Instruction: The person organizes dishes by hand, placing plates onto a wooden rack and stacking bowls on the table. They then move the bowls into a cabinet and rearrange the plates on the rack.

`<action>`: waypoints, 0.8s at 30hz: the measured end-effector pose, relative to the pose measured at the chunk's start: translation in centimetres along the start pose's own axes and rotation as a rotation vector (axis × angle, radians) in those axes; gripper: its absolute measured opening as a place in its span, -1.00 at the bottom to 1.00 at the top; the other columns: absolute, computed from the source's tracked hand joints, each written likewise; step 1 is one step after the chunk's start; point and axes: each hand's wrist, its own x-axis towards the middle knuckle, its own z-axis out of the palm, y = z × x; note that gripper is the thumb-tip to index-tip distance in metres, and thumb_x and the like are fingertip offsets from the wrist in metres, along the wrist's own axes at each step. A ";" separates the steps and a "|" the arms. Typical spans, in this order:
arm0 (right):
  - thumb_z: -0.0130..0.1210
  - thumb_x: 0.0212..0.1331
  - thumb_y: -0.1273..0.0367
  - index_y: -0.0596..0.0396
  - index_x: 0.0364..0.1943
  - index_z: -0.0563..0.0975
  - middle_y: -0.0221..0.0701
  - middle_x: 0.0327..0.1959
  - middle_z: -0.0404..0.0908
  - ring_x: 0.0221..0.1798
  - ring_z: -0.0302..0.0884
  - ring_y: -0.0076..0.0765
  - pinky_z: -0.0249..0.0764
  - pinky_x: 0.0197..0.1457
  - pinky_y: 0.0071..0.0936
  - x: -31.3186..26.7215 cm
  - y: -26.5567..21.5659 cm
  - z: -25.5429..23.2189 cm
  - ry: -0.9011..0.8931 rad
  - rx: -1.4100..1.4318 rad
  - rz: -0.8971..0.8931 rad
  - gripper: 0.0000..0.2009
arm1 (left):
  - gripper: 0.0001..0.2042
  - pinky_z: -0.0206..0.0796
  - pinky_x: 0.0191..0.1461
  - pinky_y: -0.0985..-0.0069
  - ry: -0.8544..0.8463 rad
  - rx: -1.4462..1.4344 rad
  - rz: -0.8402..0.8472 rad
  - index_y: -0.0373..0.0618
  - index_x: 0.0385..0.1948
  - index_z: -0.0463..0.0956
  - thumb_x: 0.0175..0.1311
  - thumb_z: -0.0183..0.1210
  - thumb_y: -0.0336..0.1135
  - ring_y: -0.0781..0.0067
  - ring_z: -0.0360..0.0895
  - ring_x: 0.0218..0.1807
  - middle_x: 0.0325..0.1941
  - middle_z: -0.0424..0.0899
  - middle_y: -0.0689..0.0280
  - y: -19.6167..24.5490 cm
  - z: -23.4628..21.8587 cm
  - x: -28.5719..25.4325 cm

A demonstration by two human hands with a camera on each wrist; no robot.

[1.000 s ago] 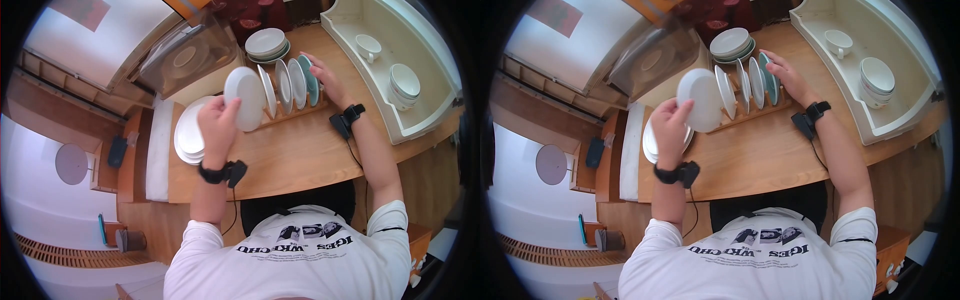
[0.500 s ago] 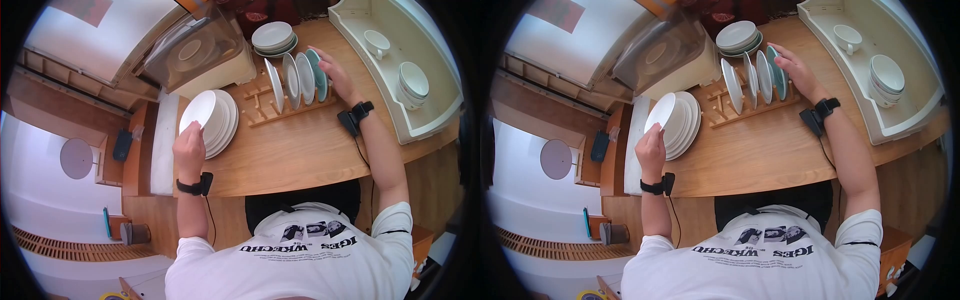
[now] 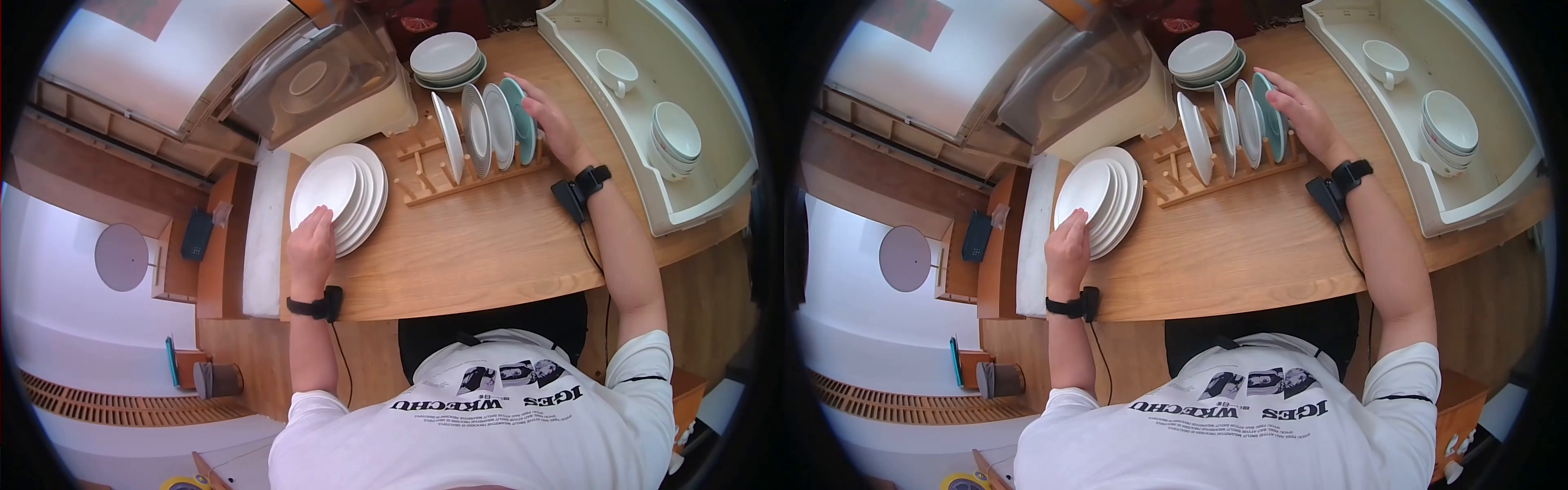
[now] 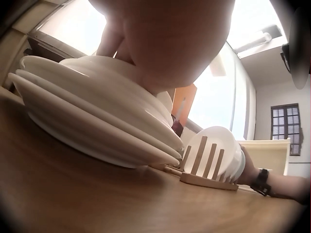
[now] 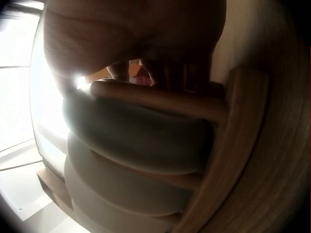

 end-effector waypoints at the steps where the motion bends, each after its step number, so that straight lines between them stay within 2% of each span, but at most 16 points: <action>1: 0.01 0.55 0.08 0.13 0.57 0.32 -0.37 0.38 0.52 0.41 0.41 -0.45 0.26 0.52 -0.47 0.0 0.1 0.0 0.000 -0.004 -0.003 -0.36 | -0.82 0.63 0.05 0.23 -0.011 0.000 -0.002 -0.23 -0.09 0.65 0.31 0.29 -0.55 0.09 0.77 0.08 -0.04 0.80 0.10 -0.1 0.0 -0.1; 5: 0.01 0.55 0.07 0.13 0.57 0.33 -0.37 0.37 0.52 0.41 0.41 -0.45 0.27 0.52 -0.48 0.1 0.1 0.0 0.006 -0.004 -0.004 -0.36 | -0.85 0.62 0.08 0.21 -0.034 -0.006 0.005 -0.24 -0.08 0.65 0.35 0.28 -0.50 0.07 0.76 0.10 -0.02 0.80 0.10 0.0 0.0 -0.4; 11: 0.01 0.54 0.08 0.15 0.56 0.34 -0.37 0.36 0.53 0.40 0.41 -0.46 0.26 0.51 -0.49 0.1 0.2 -0.2 -0.003 -0.016 -0.009 -0.37 | -0.90 0.61 0.03 0.21 -0.043 -0.057 -0.040 -0.27 -0.20 0.69 0.37 0.29 -0.44 0.01 0.76 -0.08 -0.13 0.81 0.03 1.4 -0.4 1.0; 14: 0.02 0.54 0.09 0.15 0.56 0.34 -0.37 0.36 0.53 0.40 0.41 -0.46 0.27 0.51 -0.49 0.2 0.5 -0.3 -0.001 -0.019 -0.020 -0.37 | -0.85 0.60 -0.07 0.21 0.106 -0.255 -0.102 -0.28 -0.24 0.71 0.36 0.34 -0.37 -0.04 0.75 -0.21 -0.24 0.80 0.00 4.9 -0.2 4.2; 17: 0.02 0.54 0.10 0.14 0.56 0.34 -0.37 0.37 0.53 0.40 0.41 -0.46 0.26 0.52 -0.48 0.1 0.2 -0.2 0.007 -0.014 -0.004 -0.37 | -0.78 0.58 -0.16 0.20 0.127 -0.444 -0.197 -0.31 -0.23 0.72 0.33 0.40 -0.29 -0.05 0.74 -0.29 -0.30 0.79 -0.03 9.2 0.5 7.7; 19: 0.02 0.54 0.11 0.14 0.56 0.34 -0.37 0.38 0.53 0.41 0.41 -0.46 0.25 0.53 -0.48 0.0 -0.1 0.0 0.013 -0.003 0.013 -0.37 | -0.73 0.58 -0.18 0.37 0.098 -0.509 -0.237 -0.35 -0.15 0.73 0.33 0.41 -0.28 0.05 0.79 -0.29 -0.26 0.83 0.02 12.2 0.5 10.4; 22: 0.01 0.55 0.11 0.15 0.56 0.33 -0.36 0.39 0.52 0.42 0.40 -0.44 0.24 0.54 -0.48 -0.2 -0.4 0.2 0.013 0.014 0.025 -0.38 | -0.71 0.55 -0.24 0.34 0.166 -0.566 -0.256 -0.34 -0.21 0.73 0.34 0.40 -0.21 0.06 0.78 -0.34 -0.29 0.81 0.00 15.2 2.8 13.7; 24: 0.01 0.55 0.11 0.16 0.56 0.33 -0.36 0.39 0.51 0.43 0.39 -0.43 0.22 0.55 -0.47 -0.2 -0.5 0.2 0.009 0.021 0.010 -0.37 | -0.70 0.52 -0.27 0.16 -0.026 -0.605 -0.361 -0.31 -0.26 0.69 0.36 0.37 -0.16 -0.10 0.73 -0.35 -0.38 0.77 -0.02 15.9 4.1 15.0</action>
